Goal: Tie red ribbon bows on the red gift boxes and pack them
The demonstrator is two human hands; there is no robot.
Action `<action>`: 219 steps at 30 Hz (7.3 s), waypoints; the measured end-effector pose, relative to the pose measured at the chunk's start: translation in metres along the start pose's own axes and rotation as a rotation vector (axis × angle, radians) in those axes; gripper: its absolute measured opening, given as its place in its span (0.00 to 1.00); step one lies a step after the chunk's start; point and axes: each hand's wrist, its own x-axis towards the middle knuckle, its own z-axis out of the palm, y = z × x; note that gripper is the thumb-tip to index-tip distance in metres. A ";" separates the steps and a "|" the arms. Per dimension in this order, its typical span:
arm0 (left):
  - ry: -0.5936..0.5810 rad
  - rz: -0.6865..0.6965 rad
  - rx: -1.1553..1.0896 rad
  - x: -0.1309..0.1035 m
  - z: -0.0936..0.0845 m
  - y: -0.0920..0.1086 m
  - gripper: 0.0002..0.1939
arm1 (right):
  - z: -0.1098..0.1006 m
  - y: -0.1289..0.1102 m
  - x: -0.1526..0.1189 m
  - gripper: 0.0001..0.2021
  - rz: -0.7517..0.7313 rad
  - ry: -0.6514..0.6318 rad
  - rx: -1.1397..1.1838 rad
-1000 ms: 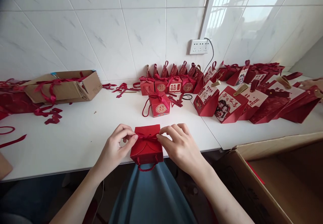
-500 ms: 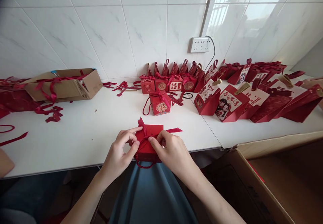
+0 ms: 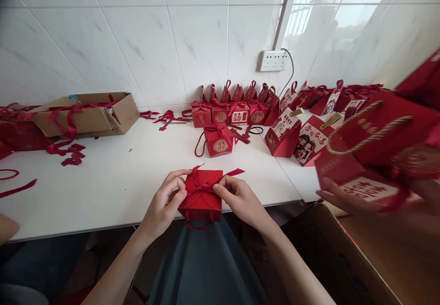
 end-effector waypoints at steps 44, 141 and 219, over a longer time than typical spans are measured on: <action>-0.206 0.159 0.239 0.009 -0.026 0.014 0.05 | 0.019 -0.025 0.004 0.04 -0.390 0.133 -0.745; -0.006 -0.245 -0.617 0.005 0.009 -0.015 0.16 | 0.012 0.039 -0.003 0.16 -0.169 0.169 0.543; -0.003 0.105 0.208 0.013 -0.055 0.009 0.11 | 0.027 -0.013 -0.031 0.25 0.065 0.051 -0.414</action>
